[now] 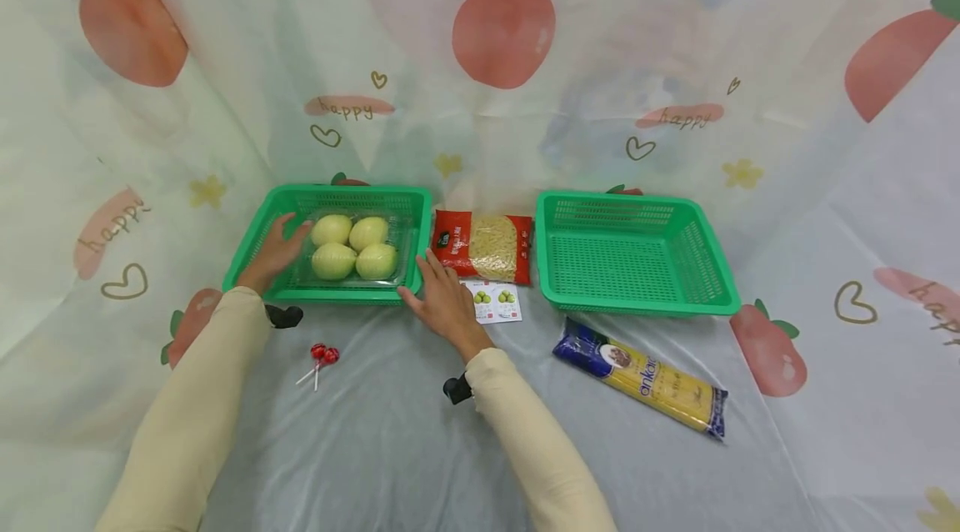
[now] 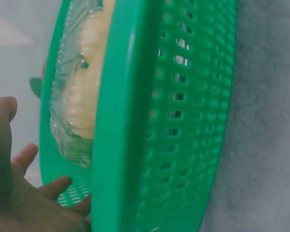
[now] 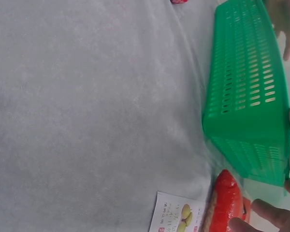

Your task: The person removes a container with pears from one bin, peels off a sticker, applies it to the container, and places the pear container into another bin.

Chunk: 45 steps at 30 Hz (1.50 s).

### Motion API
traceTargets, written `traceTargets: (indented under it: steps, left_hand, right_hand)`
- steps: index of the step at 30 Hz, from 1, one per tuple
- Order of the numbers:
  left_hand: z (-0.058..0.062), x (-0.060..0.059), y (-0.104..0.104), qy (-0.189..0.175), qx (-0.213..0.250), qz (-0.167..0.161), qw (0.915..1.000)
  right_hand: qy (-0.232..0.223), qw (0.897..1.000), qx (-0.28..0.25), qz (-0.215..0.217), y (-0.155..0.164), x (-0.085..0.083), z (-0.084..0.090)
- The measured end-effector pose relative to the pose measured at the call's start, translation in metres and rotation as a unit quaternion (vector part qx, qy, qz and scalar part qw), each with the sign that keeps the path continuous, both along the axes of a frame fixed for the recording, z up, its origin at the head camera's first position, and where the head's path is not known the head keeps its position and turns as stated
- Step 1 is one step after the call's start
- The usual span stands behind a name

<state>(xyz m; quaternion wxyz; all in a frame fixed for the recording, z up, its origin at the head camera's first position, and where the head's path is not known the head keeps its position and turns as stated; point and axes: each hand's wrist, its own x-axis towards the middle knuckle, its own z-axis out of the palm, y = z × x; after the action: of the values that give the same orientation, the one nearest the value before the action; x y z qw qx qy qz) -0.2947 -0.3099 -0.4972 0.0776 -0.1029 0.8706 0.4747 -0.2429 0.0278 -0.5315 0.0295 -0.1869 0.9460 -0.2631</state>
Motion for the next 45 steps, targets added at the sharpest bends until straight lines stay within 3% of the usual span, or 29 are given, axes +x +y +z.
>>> traceTargets:
  steps: [5, 11, 17, 24, 28, 33, 40, 45]
  left_hand:
    - [-0.003, -0.008, -0.005, -0.042, 0.052, 0.001, 0.9978]
    - [-0.001, -0.008, -0.006, -0.069, 0.069, 0.000, 0.9952]
    - [-0.014, -0.005, -0.009, -0.088, 0.094, 0.018, 0.9914]
    - [-0.022, -0.006, -0.010, -0.102, 0.082, 0.033, 0.9908]
    - [-0.019, -0.009, -0.005, -0.123, 0.075, 0.040, 0.9887]
    - [-0.009, -0.010, 0.002, -0.124, 0.114, 0.042, 0.9848]
    - [-0.001, -0.004, 0.003, -0.116, 0.144, -0.001, 0.9827]
    - [0.003, 0.005, 0.007, -0.106, 0.155, 0.015, 0.9822]
  right_hand:
    - [0.000, 1.000, -0.003, -0.009, 0.000, 0.001, -0.002]
    - [0.003, 1.000, -0.004, -0.010, 0.001, 0.001, -0.004]
    - [-0.013, 1.000, -0.013, -0.009, -0.003, 0.004, -0.005]
    - [-0.023, 1.000, -0.009, -0.016, -0.006, 0.008, -0.006]
    - [-0.020, 1.000, -0.005, -0.018, -0.005, 0.006, -0.004]
    - [-0.020, 1.000, -0.010, -0.015, -0.003, 0.005, -0.001]
    - [-0.011, 1.000, -0.006, -0.011, -0.004, 0.003, -0.001]
    - [-0.016, 1.000, 0.003, -0.008, -0.004, 0.002, -0.001]
